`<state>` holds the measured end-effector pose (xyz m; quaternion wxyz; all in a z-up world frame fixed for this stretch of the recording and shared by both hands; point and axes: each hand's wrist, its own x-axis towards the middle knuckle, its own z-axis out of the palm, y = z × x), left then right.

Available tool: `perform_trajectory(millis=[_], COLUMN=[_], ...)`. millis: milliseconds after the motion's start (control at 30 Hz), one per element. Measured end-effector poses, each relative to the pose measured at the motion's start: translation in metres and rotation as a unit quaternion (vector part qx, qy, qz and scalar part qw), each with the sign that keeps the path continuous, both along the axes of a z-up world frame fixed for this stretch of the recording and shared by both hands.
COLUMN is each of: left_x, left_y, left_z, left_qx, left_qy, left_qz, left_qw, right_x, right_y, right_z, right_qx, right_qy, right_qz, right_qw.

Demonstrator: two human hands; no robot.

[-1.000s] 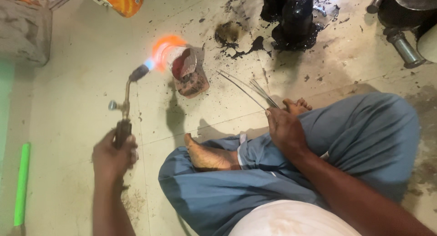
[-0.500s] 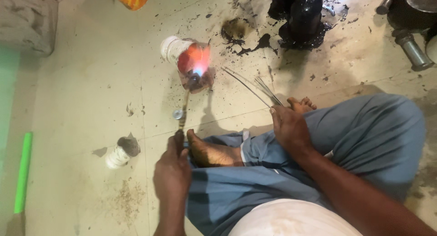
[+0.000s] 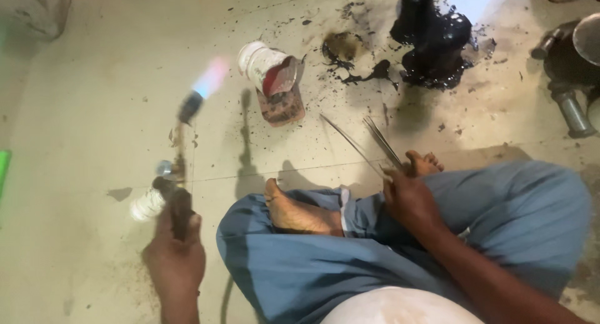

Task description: The person sits on the floor and uses a handheld blowtorch to heat a small metal container resting on a brick. They repeatedly stir the contents with a metal rod while the flame is applied, causing the material inside to glow orange.

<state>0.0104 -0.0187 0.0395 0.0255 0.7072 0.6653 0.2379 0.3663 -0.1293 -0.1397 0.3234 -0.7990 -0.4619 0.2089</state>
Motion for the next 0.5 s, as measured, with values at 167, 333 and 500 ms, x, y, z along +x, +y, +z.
perform_trajectory(millis=[167, 333, 500], left_x=[0.005, 0.039, 0.058], left_y=[0.005, -0.013, -0.029], left_z=[0.009, 0.005, -0.007], left_qx=[-0.096, -0.118, 0.006], left_qy=[-0.094, -0.106, -0.102], left_qz=[0.117, 0.014, -0.114], left_qw=[0.984, 0.987, 0.988], right_x=[-0.021, -0.079, -0.115], right_y=[0.004, 0.056, 0.123], right_z=[0.045, 0.131, 0.196], right_qx=[0.008, 0.269, 0.347], right_qy=[-0.152, 0.044, -0.078], right_qz=[0.148, 0.262, 0.390], right_qw=[0.977, 0.926, 0.849])
